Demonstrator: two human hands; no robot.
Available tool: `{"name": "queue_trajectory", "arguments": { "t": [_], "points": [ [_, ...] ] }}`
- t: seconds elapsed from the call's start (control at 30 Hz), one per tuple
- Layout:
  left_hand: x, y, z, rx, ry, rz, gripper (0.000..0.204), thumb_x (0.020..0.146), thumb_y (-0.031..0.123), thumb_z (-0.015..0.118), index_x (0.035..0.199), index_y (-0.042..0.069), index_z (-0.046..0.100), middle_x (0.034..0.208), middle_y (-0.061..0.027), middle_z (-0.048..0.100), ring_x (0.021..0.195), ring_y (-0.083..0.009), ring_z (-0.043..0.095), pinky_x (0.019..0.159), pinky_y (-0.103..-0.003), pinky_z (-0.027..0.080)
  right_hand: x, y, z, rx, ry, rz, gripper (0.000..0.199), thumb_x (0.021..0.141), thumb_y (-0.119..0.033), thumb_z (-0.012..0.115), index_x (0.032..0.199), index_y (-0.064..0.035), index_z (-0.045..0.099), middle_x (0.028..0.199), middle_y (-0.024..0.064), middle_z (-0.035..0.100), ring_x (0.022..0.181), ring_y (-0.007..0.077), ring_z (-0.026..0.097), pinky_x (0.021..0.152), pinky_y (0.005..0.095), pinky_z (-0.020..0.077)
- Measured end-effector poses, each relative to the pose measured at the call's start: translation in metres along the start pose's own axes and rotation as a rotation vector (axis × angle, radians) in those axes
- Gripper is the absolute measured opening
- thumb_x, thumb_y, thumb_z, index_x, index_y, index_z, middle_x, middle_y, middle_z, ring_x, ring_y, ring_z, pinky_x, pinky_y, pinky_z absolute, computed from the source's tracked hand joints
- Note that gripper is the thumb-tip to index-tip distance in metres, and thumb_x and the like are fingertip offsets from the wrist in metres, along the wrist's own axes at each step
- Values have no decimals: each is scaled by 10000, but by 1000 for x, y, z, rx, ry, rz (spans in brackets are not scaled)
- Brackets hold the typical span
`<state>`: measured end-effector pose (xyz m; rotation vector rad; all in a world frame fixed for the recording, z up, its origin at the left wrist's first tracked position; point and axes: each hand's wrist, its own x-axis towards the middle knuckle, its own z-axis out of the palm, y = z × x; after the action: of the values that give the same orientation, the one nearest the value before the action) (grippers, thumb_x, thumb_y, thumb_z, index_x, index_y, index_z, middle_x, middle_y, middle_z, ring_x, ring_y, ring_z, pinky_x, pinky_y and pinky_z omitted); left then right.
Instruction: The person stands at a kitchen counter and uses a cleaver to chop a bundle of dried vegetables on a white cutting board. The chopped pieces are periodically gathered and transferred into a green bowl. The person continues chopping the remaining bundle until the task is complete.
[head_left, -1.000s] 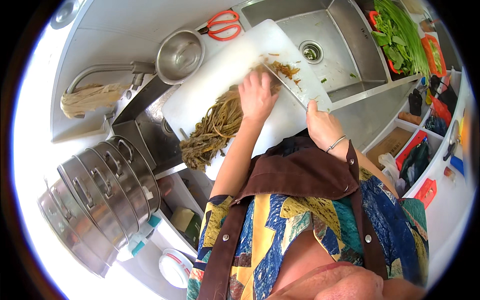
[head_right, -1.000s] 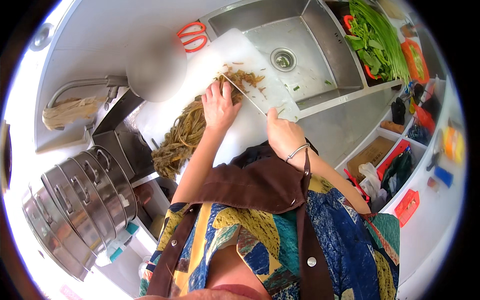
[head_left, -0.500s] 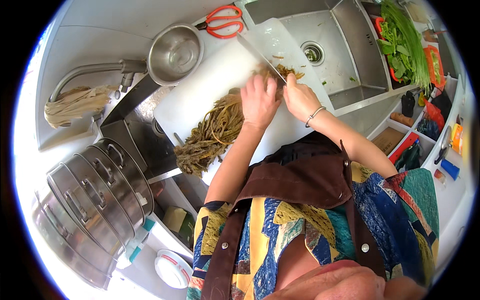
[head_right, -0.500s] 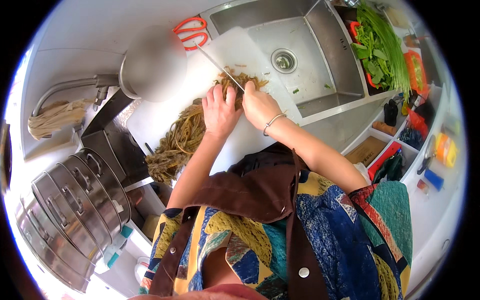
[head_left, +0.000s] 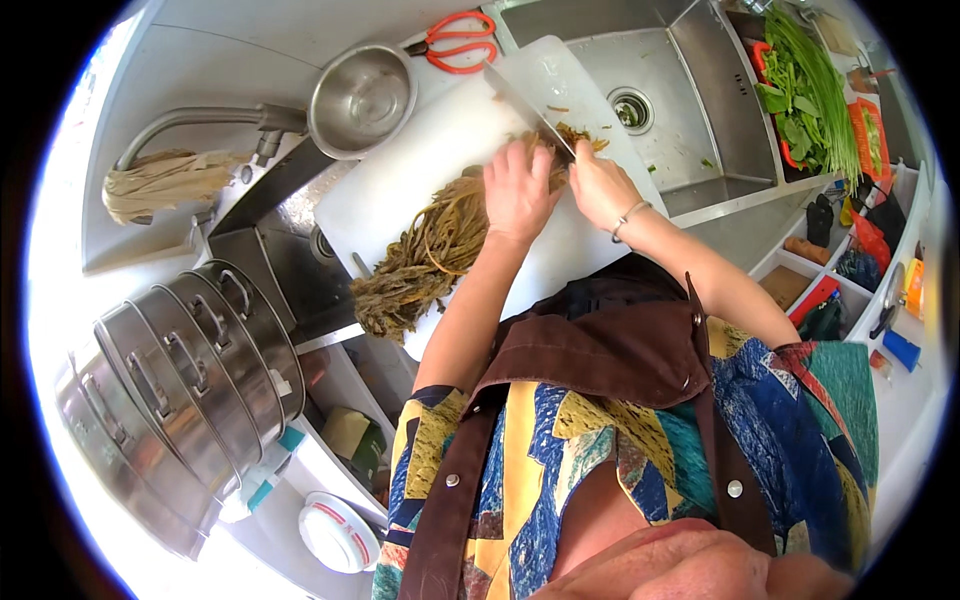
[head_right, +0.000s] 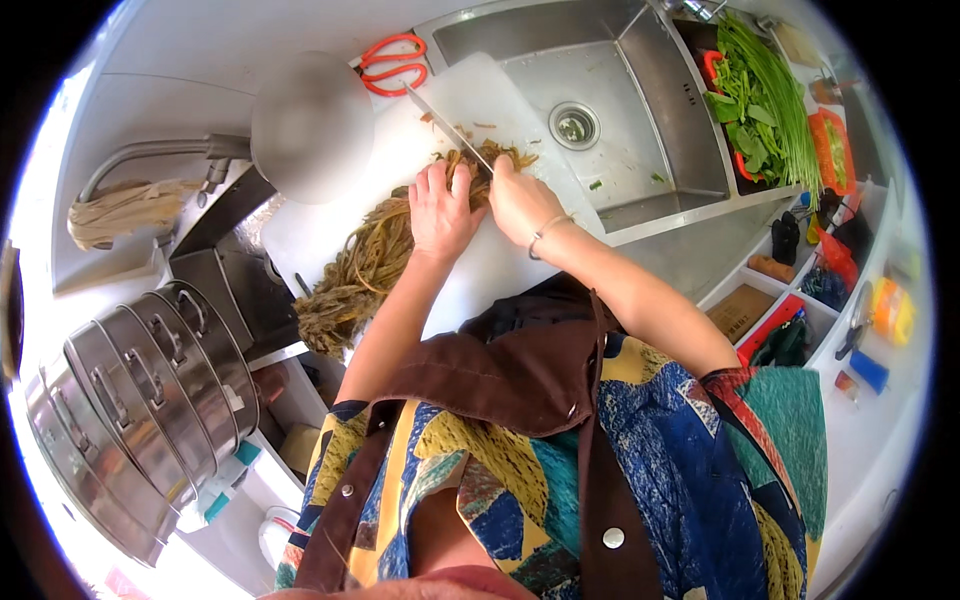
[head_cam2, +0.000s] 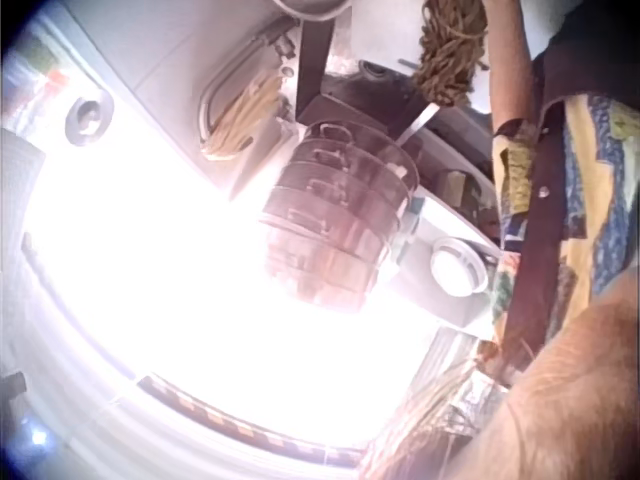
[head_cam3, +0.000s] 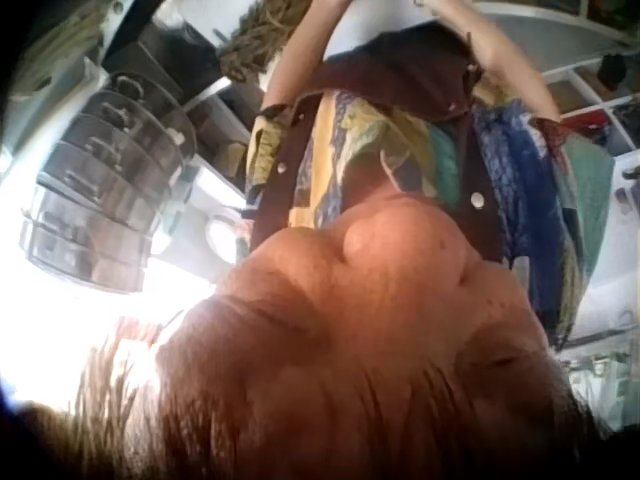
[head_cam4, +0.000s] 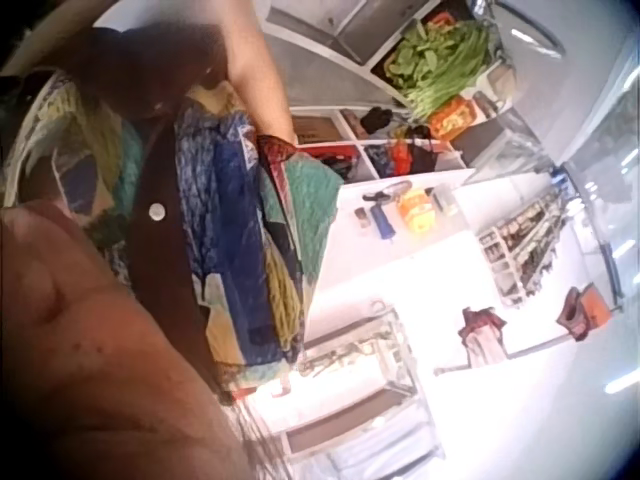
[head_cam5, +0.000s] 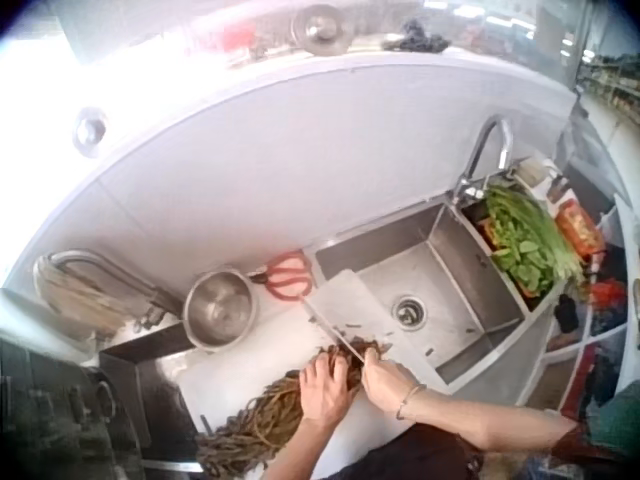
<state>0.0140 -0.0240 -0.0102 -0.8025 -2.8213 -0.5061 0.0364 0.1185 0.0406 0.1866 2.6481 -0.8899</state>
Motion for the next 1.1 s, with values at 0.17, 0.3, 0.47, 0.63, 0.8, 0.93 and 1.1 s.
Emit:
{"name": "queue_trajectory", "arguments": {
  "t": [0.17,0.3,0.47,0.63,0.8,0.93,1.1],
  "points": [
    [0,-7,-1,-29,20,78,667,541,208,816,1120,97,503,1126,-132,483,991,-321,495,807,-435,422,10,5,-5,-56,30,-100,177,869,-117,454,957,35,432,756,262,619,733,423,617,666,496,487],
    [-10,-9,-4,-52,-23,165,695,521,180,821,1133,94,505,1135,-133,489,994,-321,498,822,-431,429,-12,21,-18,-159,-86,-103,177,857,-86,430,981,40,420,786,271,626,759,430,621,673,499,485],
    [-23,0,-6,-73,-66,180,732,526,167,817,1174,87,486,1149,-141,486,1037,-329,495,867,-423,422,-18,44,-15,-91,-6,-135,210,900,-139,429,984,53,416,771,275,620,754,442,610,680,509,474],
    [-22,8,-15,-90,-130,84,733,544,165,808,1193,80,478,1188,-159,470,1079,-339,476,906,-435,399,-35,41,-26,-79,19,-152,202,903,-143,427,964,49,417,735,271,612,737,439,607,670,509,471],
    [-15,14,-32,-269,-87,-13,763,554,176,800,1222,50,453,1231,-159,458,1152,-336,435,953,-430,368,-50,40,-32,-67,49,-143,188,896,-134,422,952,45,413,722,273,608,725,443,604,663,517,465],
    [-11,11,-29,-170,-157,-55,759,556,176,790,1218,31,449,1232,-149,465,1163,-326,430,963,-418,359,-61,40,-30,-109,-45,-119,166,873,-98,415,945,51,409,724,278,606,730,448,604,668,524,463],
    [-13,14,-20,-59,-200,-72,719,550,172,789,1185,40,479,1182,-128,500,1103,-309,469,918,-411,383,-67,42,-18,-132,-131,-58,160,858,-76,415,941,60,407,759,289,608,756,450,606,682,518,467]
  ]
}}
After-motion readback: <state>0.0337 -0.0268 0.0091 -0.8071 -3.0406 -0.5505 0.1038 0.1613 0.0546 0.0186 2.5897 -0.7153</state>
